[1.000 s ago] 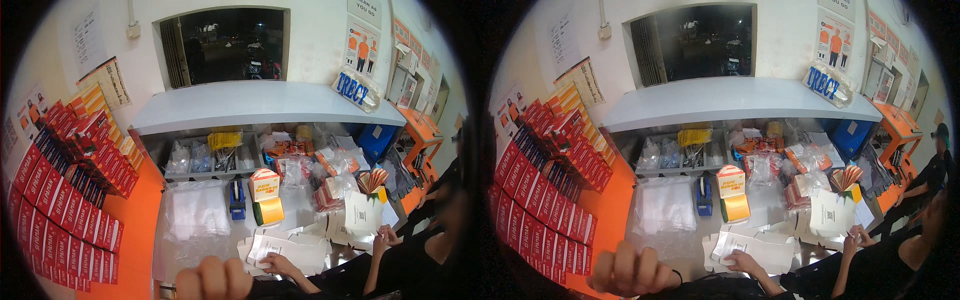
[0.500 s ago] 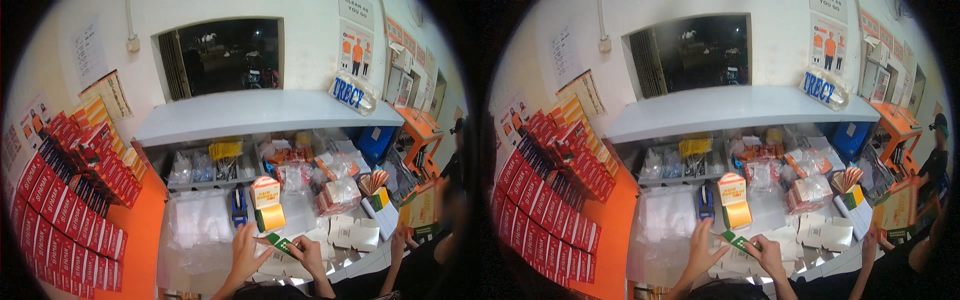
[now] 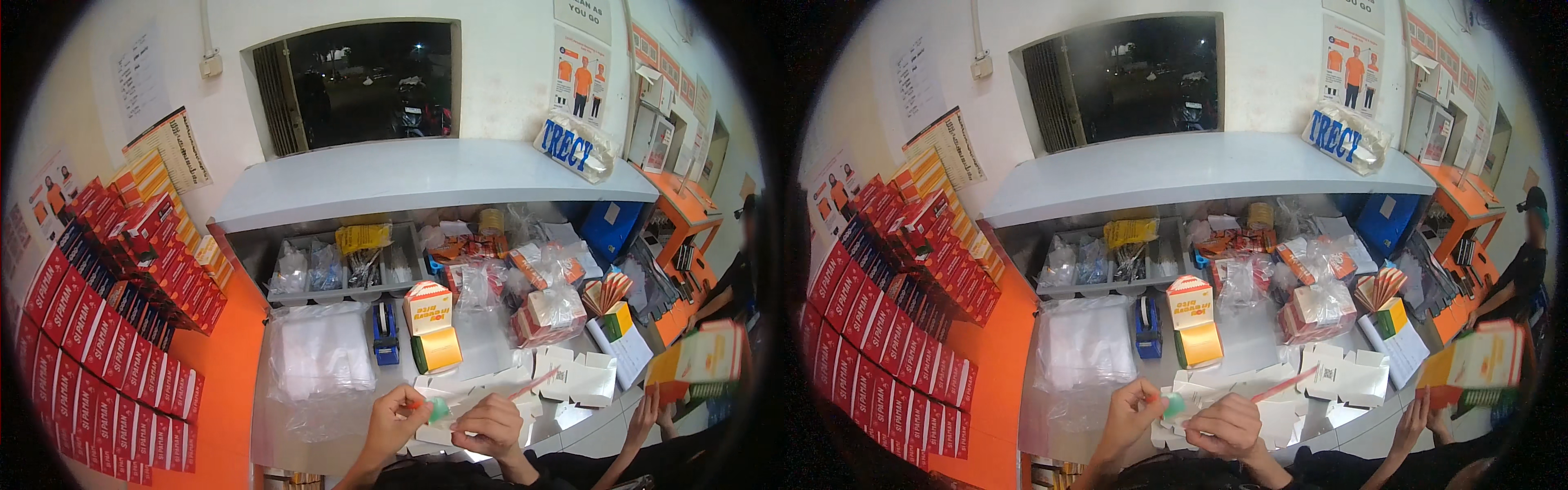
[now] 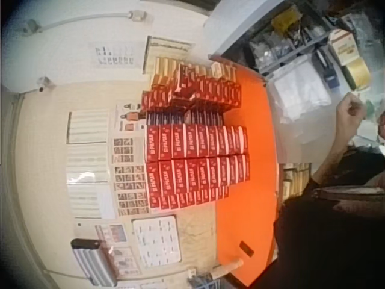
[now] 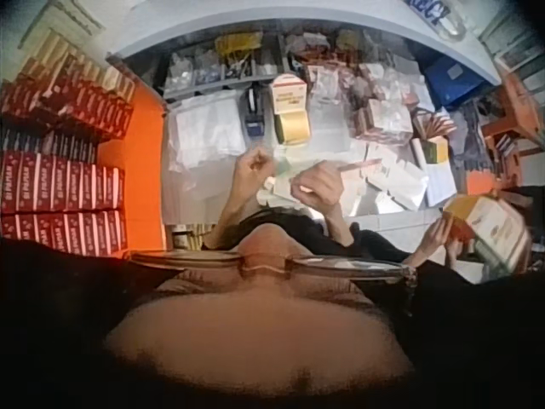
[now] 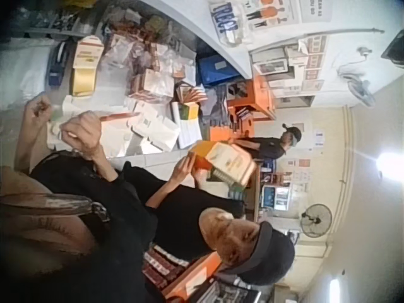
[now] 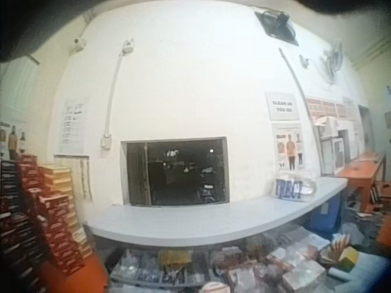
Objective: The person assembles food boxes by hand, peeling and applying adhesive strips to secure the cardboard panels.
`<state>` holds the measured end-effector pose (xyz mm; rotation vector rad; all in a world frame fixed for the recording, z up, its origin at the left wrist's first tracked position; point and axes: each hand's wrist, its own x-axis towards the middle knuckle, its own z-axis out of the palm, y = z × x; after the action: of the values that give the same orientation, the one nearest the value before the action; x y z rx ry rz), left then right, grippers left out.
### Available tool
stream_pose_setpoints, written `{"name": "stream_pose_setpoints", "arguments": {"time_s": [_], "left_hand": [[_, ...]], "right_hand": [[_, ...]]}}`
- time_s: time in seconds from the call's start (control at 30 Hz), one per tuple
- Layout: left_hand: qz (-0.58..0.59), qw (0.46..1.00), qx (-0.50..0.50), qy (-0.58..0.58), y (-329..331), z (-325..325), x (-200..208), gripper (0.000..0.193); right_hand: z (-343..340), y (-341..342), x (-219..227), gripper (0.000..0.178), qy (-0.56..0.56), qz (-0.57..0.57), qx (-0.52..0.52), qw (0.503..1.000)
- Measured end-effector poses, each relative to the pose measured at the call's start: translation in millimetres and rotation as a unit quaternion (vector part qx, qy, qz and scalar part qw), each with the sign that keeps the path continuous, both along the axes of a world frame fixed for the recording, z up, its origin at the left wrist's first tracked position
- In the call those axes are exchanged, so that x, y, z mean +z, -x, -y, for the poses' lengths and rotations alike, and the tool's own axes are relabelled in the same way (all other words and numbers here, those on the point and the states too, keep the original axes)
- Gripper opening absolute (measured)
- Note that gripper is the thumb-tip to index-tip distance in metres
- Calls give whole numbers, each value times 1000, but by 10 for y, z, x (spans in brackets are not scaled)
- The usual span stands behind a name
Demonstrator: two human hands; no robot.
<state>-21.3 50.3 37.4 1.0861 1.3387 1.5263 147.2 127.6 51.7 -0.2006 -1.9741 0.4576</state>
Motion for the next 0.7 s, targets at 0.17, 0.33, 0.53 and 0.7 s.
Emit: {"name": "stream_pose_setpoints", "arguments": {"time_s": [0.17, 0.33, 0.53, 0.7], "left_hand": [[-90, 990, -103, 27, 118, 155, 334, 12], [-162, 984, -69, -2, 140, 185, 306, 13], [-292, 956, -35, -12, 40, 233, 307, 14], [-439, 887, 98, -101, -122, 171, 260, 11]], "right_hand": [[-57, 57, 37, 21, -25, 25, 25, 999], [-75, 63, 159, 22, -26, 66, 29, 997], [-104, 88, 173, 20, 171, 146, 109, 968], [-138, 71, -146, 29, 401, 283, 259, 832]]}}
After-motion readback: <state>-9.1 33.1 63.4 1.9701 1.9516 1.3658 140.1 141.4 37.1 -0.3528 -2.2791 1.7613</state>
